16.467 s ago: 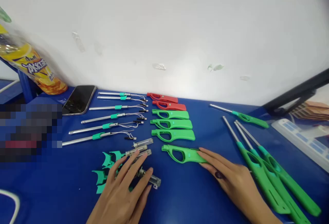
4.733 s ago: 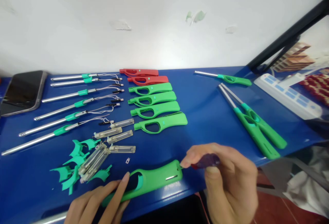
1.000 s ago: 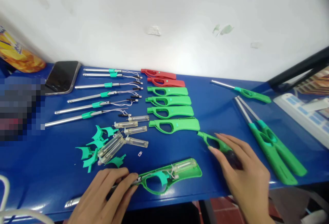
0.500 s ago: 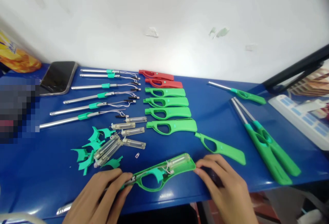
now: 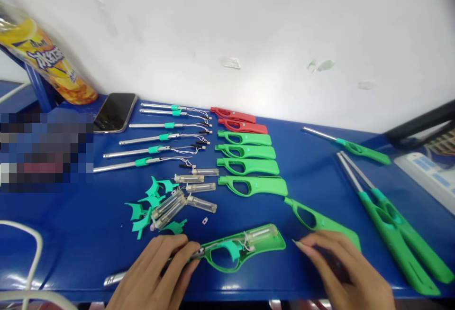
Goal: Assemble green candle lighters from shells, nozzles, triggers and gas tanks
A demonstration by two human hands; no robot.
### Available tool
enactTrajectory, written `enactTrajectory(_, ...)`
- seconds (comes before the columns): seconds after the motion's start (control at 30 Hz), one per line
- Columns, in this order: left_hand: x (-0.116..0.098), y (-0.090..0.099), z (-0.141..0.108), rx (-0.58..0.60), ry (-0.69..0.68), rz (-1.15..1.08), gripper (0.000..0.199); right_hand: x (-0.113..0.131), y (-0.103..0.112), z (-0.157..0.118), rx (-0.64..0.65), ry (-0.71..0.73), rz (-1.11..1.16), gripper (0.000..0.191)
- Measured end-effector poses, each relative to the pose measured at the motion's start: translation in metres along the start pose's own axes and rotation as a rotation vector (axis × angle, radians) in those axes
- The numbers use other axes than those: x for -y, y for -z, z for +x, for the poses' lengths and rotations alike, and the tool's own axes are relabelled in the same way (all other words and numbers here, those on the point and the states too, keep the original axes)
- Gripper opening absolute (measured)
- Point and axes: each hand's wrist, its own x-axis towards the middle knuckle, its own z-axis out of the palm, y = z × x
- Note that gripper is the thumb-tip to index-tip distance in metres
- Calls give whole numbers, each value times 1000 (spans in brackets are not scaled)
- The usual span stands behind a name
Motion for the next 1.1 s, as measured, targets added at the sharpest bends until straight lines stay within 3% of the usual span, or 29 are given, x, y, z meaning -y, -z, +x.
enactTrajectory(0.17, 2, -1, 1, 17, -66, 10, 30, 36, 0, 33, -1, 35, 125, 15)
enactTrajectory(0.33, 3, -1, -2, 77, -38, -86, 32, 102, -38, 65, 250, 189, 391, 14)
enactTrajectory(0.43, 0, -1, -3, 64, -11, -101, 34, 128, -63, 75, 211, 221, 338, 23)
enactTrajectory(0.53, -4, -1, -2, 30, 16, -118, 33, 137, -72, 78, 187, 240, 331, 27)
enactTrajectory(0.67, -5, 1, -1, 33, 28, -130, 35, 119, -51, 72, 235, 220, 368, 23)
enactTrajectory(0.77, -2, 4, -4, 63, 16, -113, 37, 88, -27, 62, 240, 233, 300, 15)
enactTrajectory(0.87, 0, 7, -4, 101, -4, -92, 36, 53, -12, 48, 283, 254, 171, 20)
enactTrajectory(0.97, -4, 7, -1, 65, 8, -54, 33, 30, -8, 31, 349, 228, 147, 21)
enactTrajectory(1.03, -10, 6, 4, -16, 44, -33, 31, 24, -8, 22, 368, 183, 176, 18)
enactTrajectory(1.1, -16, 6, 9, -21, 51, -69, 30, 24, -10, 17, 372, 152, 216, 16)
